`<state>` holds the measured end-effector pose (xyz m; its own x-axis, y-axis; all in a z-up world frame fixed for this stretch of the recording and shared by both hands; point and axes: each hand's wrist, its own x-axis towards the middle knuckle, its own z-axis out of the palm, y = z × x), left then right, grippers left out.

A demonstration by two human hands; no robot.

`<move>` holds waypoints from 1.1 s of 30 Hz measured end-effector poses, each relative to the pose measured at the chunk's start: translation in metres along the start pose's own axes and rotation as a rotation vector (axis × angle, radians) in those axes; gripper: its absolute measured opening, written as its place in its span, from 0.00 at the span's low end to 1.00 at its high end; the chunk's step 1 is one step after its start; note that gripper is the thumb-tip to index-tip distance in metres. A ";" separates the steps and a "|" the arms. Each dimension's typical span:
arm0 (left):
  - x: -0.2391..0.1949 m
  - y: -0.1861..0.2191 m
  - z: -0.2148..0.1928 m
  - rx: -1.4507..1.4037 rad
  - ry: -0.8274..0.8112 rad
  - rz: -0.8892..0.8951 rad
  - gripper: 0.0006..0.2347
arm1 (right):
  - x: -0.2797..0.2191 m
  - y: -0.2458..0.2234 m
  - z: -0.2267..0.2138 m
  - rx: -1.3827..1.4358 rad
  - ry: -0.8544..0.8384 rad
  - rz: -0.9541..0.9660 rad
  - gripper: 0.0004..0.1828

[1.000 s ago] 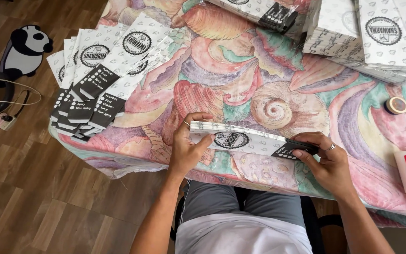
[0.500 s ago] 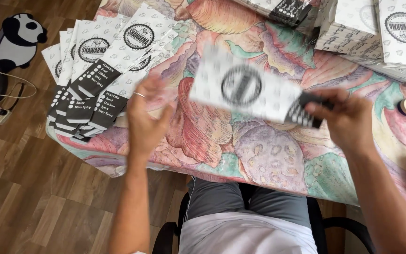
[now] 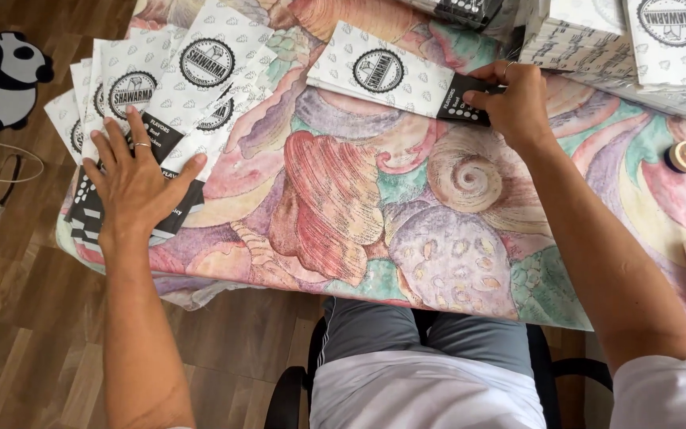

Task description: The person folds printed paper wrappers into small rectangular packages and applies glue to seal the edges. They handle multiple wrappers, aligning and pressing the glued seams to form finished packages.

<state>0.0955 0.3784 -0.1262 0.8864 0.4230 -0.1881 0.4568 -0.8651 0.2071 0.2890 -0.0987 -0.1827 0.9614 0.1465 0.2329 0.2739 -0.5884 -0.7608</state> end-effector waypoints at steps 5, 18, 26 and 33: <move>0.000 -0.005 0.011 -0.016 0.068 0.024 0.47 | 0.007 0.003 0.005 0.026 0.051 -0.022 0.14; 0.002 -0.005 0.010 -0.005 0.035 -0.002 0.48 | 0.048 -0.003 0.042 -0.618 0.271 -0.444 0.21; -0.061 0.063 0.025 0.064 -0.004 -0.084 0.42 | -0.036 -0.045 0.036 -0.553 0.234 -0.778 0.22; -0.156 0.132 0.089 -0.008 0.156 0.213 0.29 | -0.150 -0.083 0.032 -0.117 -0.154 -0.764 0.19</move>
<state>0.0104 0.1744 -0.1555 0.9632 0.2686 0.0106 0.2588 -0.9373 0.2335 0.1230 -0.0469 -0.1740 0.5032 0.6475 0.5723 0.8638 -0.3591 -0.3533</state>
